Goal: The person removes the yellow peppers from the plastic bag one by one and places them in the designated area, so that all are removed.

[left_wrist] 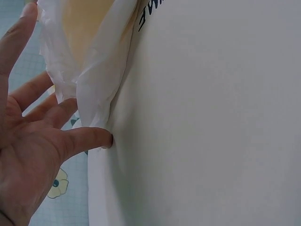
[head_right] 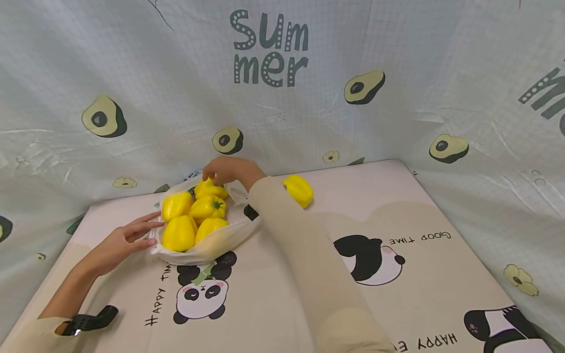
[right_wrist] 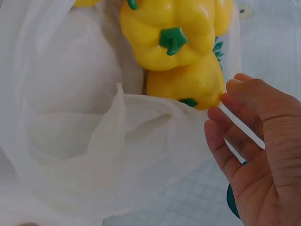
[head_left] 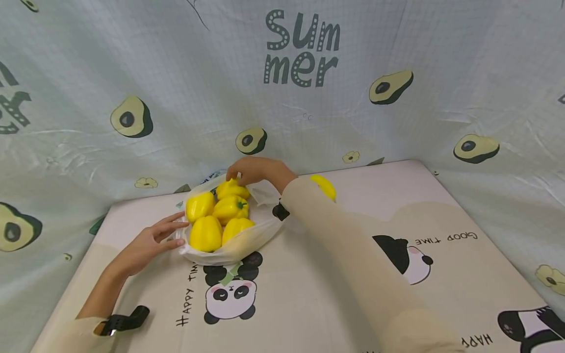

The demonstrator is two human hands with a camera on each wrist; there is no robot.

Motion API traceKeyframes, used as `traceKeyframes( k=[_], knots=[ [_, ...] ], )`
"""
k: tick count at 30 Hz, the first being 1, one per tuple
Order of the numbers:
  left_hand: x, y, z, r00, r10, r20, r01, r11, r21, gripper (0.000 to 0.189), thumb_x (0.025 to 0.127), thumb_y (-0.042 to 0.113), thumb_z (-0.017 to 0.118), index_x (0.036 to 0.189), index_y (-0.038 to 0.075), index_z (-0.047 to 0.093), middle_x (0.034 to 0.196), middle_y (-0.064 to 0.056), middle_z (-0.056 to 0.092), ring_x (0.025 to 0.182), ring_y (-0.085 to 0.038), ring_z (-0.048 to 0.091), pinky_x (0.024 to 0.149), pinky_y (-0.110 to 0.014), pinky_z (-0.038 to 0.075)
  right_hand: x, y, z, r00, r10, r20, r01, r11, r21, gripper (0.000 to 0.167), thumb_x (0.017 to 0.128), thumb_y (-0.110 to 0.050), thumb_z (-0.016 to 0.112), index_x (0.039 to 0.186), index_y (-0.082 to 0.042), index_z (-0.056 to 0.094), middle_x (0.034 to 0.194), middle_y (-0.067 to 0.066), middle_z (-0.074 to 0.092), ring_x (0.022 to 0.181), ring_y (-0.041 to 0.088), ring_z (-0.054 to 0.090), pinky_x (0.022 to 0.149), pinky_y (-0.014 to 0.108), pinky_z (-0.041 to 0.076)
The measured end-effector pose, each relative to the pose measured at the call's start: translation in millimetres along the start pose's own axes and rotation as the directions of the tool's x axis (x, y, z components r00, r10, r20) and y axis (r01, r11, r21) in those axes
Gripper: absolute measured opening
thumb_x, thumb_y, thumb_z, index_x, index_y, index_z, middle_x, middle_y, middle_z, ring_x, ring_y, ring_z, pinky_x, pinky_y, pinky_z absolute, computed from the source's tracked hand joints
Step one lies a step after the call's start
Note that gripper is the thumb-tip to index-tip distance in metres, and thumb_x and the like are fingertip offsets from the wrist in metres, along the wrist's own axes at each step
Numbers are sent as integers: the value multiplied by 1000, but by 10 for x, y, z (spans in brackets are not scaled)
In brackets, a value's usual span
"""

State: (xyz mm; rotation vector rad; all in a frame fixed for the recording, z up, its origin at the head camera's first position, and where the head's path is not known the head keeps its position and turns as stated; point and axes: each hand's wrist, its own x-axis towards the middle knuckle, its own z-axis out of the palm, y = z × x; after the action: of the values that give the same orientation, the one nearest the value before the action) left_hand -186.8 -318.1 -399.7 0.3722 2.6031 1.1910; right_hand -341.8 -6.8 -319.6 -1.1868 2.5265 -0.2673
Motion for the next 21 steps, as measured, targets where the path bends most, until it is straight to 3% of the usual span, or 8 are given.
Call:
traceKeyframes(
  k=[4,9,15,21],
  knots=[
    [8,-10,5,1000,2,-1,-2,1000,-3,57,98,31,68,146,4,53,168,-16,18,149,-53,21,112,-76,24,70,-22,22,1000,-3,-12,2,999,-36,37,104,-18,59,141,-18,60,140,3,59,124,16,55,103,24,48],
    [22,-22,9,1000,10,2,-10,1000,-5,57,98,31,68,146,4,53,168,-15,19,149,-53,21,112,-76,23,120,-43,64,1000,8,-5,-8,996,-87,41,102,-20,63,143,-20,59,145,0,55,133,17,49,113,26,41],
    [23,-23,10,1000,13,5,-13,1000,-10,56,98,30,68,146,4,53,168,-15,19,149,-52,20,112,-76,23,116,-68,123,996,88,-6,-88,993,-73,49,100,-18,67,146,-25,54,150,2,44,136,18,41,115,29,38],
    [16,-16,11,1000,22,4,-22,1000,-14,56,99,29,68,145,3,53,168,-16,19,149,-53,20,112,-76,22,109,-96,177,987,158,-25,-159,986,-59,59,95,-20,74,149,-25,50,142,3,41,126,18,41,109,28,43]
  ],
)
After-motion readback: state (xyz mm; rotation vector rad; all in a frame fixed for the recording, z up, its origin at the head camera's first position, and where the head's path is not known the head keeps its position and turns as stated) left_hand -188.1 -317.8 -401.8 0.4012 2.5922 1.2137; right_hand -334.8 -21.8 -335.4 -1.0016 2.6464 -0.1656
